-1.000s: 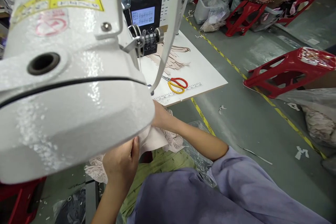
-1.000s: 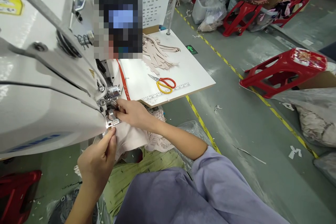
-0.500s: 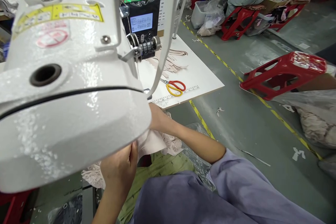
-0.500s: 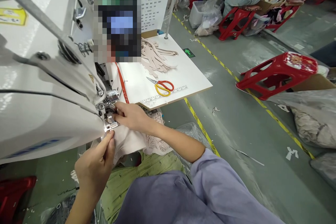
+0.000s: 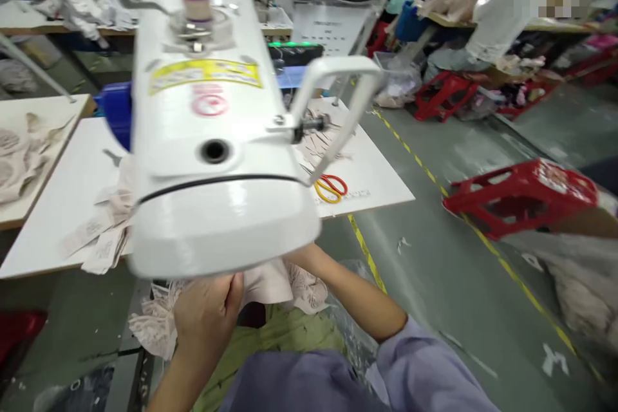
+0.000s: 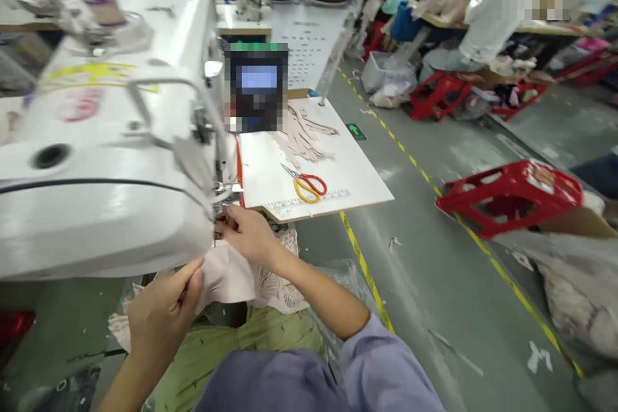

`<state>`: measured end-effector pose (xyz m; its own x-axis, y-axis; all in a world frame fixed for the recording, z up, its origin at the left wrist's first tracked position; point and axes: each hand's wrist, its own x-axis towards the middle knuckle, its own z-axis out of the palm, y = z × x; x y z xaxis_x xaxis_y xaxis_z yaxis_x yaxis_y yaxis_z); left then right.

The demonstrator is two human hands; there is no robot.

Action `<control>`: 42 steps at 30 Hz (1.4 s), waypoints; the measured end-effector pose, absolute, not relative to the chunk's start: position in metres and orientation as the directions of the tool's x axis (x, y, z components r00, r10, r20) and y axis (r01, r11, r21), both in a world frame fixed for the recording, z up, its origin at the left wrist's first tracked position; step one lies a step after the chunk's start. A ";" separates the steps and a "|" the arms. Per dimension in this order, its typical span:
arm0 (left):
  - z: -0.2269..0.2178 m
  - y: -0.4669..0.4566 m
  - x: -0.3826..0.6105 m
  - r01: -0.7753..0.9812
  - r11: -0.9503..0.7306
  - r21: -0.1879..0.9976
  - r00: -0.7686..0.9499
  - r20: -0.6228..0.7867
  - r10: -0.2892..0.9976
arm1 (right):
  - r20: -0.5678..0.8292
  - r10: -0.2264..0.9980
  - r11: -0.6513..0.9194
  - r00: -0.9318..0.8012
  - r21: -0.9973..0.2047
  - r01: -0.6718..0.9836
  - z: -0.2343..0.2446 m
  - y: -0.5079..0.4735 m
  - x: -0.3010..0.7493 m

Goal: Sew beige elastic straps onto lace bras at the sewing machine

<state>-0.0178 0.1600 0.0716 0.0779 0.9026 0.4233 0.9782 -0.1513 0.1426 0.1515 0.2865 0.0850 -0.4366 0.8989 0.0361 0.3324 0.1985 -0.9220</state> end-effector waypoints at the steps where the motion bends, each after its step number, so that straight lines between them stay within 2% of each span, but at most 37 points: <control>1: 0.072 0.159 -0.018 0.970 -0.154 0.188 0.057 0.438 0.897 | 0.037 0.896 0.204 -0.442 -0.919 0.337 0.085 0.285 0.151; 4: 0.073 0.156 -0.018 0.946 -0.165 0.279 0.007 0.491 0.871 | 0.068 0.880 0.252 -0.470 -0.906 0.340 0.077 0.280 0.150; 10: 0.068 0.156 -0.013 0.924 -0.191 0.330 -0.041 0.585 0.810 | 0.052 0.875 0.272 -0.482 -0.875 0.400 0.049 0.281 0.152; 13: 0.065 0.156 -0.010 0.915 -0.192 0.354 -0.060 0.592 0.804 | 0.033 0.874 0.276 -0.485 -0.855 0.439 0.043 0.283 0.152; 26: 0.059 0.156 -0.007 0.904 -0.202 0.377 -0.069 0.595 0.801 | 0.111 0.887 0.352 -0.448 -0.791 0.501 0.031 0.284 0.165; 31: 0.062 0.153 -0.009 0.886 -0.221 0.409 -0.072 0.591 0.804 | 0.146 0.908 0.325 -0.392 -0.837 0.440 0.029 0.283 0.165; 35: 0.064 0.153 -0.011 0.885 -0.236 0.402 -0.069 0.614 0.786 | 0.073 0.935 0.183 -0.348 -0.937 0.297 0.027 0.273 0.158; 38: 0.063 0.153 -0.014 0.882 -0.239 0.405 -0.057 0.597 0.800 | -0.049 0.961 -0.018 -0.273 -0.993 0.117 0.024 0.256 0.151; 40: 0.062 0.153 -0.017 0.872 -0.264 0.412 -0.028 0.581 0.813 | -0.181 0.952 -0.205 -0.247 -0.976 -0.076 0.023 0.243 0.150; 42: 0.063 0.151 -0.020 0.860 -0.318 0.398 0.029 0.585 0.811 | -0.296 0.911 -0.373 -0.288 -0.888 -0.268 0.023 0.229 0.154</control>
<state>-0.0198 0.1507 0.0629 0.0293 0.8108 0.5846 0.8603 -0.3182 0.3982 0.1538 0.2294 0.0230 -0.2876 0.9109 -0.2959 -0.2679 -0.3731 -0.8883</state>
